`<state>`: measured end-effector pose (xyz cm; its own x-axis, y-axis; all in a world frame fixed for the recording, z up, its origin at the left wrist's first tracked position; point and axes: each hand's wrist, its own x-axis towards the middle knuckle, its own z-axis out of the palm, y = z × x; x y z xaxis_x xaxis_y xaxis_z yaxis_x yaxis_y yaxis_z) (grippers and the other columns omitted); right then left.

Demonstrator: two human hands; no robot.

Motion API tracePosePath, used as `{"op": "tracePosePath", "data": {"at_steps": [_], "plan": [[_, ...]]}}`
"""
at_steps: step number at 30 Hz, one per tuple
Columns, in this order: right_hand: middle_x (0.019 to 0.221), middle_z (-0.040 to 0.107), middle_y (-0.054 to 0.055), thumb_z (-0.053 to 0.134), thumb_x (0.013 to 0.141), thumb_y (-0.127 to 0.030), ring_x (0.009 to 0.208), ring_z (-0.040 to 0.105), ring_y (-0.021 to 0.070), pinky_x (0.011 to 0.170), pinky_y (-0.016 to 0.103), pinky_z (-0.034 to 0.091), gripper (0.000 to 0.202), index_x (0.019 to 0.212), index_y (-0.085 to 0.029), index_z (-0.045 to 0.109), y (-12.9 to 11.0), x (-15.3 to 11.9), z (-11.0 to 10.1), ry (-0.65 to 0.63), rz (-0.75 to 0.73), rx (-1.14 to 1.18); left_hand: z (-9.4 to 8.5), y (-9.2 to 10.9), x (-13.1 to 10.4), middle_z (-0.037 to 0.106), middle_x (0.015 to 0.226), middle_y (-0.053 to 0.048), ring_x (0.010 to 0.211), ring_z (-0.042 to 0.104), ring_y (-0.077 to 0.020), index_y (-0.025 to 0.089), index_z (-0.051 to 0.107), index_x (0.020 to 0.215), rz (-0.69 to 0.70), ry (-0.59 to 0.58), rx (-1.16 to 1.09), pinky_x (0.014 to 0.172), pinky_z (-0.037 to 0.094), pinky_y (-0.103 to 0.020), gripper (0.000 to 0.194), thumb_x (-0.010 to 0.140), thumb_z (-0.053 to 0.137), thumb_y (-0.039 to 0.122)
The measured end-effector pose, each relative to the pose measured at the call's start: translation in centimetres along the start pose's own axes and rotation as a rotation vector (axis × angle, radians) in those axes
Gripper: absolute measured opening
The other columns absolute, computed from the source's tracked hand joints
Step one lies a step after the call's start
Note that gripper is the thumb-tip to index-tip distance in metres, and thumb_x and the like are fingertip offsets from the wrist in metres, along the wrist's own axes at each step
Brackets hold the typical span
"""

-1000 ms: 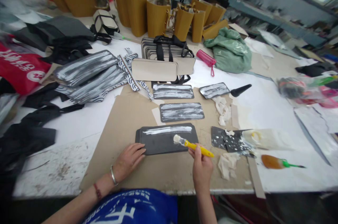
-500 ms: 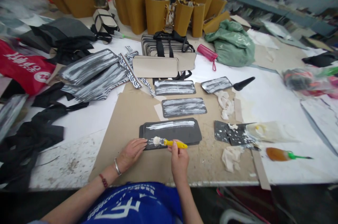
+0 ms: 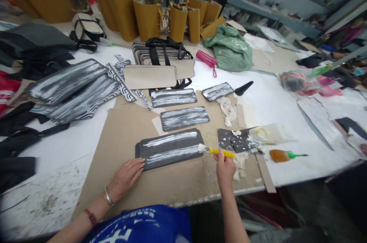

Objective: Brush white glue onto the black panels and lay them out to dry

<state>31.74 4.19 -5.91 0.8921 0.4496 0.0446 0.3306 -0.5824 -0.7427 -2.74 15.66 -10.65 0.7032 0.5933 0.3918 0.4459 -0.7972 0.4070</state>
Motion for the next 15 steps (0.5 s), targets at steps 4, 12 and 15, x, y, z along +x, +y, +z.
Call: {"op": "tracePosePath", "data": {"at_steps": [4,12,15], "plan": [[0.063,0.067,0.01,0.04,0.075,-0.061,0.072,0.064,0.026,0.067,0.036,0.048,0.056,0.079,-0.011,0.066,-1.2,0.1,-1.3,0.029,-0.051,-0.121,0.1,0.0,-0.2,0.064,0.099,-0.008,0.093,0.058,-0.0178,0.015,0.057,0.097,0.013,0.026,0.01,0.081,0.051,-0.035,0.019,0.087,0.042,0.019],[0.096,0.066,0.012,0.037,0.086,-0.045,0.088,0.062,0.0226,0.078,0.037,0.049,0.041,0.099,-0.015,0.061,-3.1,-1.7,1.0,-0.012,-0.543,-0.18,0.2,0.0,-0.3,0.065,0.099,-0.007,0.093,0.059,-0.017,0.016,0.058,0.097,0.025,0.057,0.012,0.08,0.051,-0.033,0.02,0.088,0.04,0.02],[0.099,0.065,0.011,0.039,0.087,-0.034,0.094,0.061,0.0209,0.082,0.039,0.049,0.031,0.104,-0.018,0.06,-3.0,-3.6,2.9,-0.131,-0.719,-0.107,0.2,0.0,-0.1,0.065,0.097,-0.006,0.091,0.06,-0.0165,0.017,0.058,0.095,0.033,0.083,0.022,0.079,0.051,-0.032,0.02,0.088,0.04,0.02]]}}
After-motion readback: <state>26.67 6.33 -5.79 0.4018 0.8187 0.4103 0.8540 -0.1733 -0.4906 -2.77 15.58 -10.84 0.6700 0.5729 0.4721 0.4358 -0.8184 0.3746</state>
